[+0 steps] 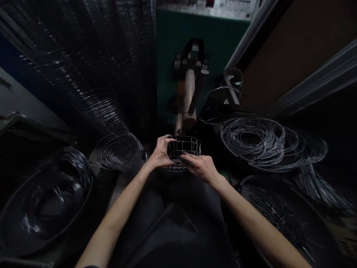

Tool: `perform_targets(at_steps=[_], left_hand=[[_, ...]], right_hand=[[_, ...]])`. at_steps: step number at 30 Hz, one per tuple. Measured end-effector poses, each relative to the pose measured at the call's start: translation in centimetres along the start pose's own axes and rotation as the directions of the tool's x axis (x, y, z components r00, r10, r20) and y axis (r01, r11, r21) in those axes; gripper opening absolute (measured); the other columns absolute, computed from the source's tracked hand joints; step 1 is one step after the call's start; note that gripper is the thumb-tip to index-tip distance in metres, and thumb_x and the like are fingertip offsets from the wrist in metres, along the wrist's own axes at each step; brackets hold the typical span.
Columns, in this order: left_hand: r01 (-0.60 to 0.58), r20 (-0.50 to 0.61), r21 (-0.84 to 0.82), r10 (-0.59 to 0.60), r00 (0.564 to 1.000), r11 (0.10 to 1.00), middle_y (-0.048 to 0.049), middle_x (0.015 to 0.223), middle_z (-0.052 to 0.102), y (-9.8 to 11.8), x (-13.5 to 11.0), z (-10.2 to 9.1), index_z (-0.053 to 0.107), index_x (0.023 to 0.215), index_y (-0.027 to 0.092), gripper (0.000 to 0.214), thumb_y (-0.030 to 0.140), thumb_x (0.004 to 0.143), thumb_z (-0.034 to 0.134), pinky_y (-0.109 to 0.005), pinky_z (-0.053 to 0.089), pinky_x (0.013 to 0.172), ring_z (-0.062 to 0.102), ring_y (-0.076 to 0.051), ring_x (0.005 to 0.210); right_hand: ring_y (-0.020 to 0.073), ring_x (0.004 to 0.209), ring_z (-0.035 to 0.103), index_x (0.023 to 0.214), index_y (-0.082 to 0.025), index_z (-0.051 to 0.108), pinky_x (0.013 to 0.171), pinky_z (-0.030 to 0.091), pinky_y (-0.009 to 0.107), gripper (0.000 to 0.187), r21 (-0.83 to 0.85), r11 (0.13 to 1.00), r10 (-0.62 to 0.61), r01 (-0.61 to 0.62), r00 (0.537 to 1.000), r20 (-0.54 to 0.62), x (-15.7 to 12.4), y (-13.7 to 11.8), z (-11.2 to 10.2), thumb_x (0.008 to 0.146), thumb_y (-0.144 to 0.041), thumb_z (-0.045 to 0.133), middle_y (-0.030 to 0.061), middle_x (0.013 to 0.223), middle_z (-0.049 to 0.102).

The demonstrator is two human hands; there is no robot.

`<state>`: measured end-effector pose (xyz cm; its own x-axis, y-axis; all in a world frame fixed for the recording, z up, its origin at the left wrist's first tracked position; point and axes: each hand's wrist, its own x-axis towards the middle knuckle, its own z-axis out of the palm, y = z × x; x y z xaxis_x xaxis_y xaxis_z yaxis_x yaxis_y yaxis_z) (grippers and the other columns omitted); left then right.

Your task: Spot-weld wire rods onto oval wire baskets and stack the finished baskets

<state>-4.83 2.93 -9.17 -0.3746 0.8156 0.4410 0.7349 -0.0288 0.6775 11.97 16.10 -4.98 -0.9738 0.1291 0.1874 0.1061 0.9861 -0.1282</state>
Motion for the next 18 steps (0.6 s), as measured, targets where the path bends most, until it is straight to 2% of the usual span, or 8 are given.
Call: perform_targets(at_steps=[11,15,18], left_hand=[[-0.007,-0.020,0.007,0.007,1.000,1.000,-0.0139,0.130,0.038,-0.8,1.8,-0.2,0.040,0.123,0.021,0.090,0.038,0.049,0.088,-0.053,0.041,0.101,0.039,-0.035,0.124],[-0.016,-0.023,-0.003,0.016,1.000,1.000,-0.0129,0.127,0.041,-1.4,2.1,-0.3,0.040,0.122,0.021,0.089,0.039,0.049,0.087,-0.050,0.043,0.100,0.042,-0.033,0.121],[0.025,0.007,-0.037,-0.025,1.000,0.999,-0.0106,0.123,0.042,-1.6,2.1,-0.6,0.038,0.123,0.022,0.093,0.039,0.046,0.088,-0.049,0.046,0.097,0.047,-0.031,0.115]], right_hand=[[0.0159,0.082,0.071,0.116,-0.028,0.066,0.057,0.047,0.023,0.029,0.011,1.000,0.002,-0.002,0.999,-0.032,1.6,1.3,0.4,0.092,-0.037,0.053,0.0014,0.118,0.068],[0.0167,0.088,0.070,0.116,-0.028,0.066,0.058,0.045,0.022,0.029,0.011,1.000,0.020,-0.020,1.000,-0.004,2.1,1.1,0.1,0.091,-0.038,0.055,0.0006,0.118,0.068],[0.0167,0.092,0.069,0.116,-0.029,0.065,0.058,0.044,0.022,0.029,0.022,0.998,0.053,-0.053,0.998,0.029,2.3,0.8,-0.3,0.091,-0.039,0.054,0.0000,0.119,0.067]])
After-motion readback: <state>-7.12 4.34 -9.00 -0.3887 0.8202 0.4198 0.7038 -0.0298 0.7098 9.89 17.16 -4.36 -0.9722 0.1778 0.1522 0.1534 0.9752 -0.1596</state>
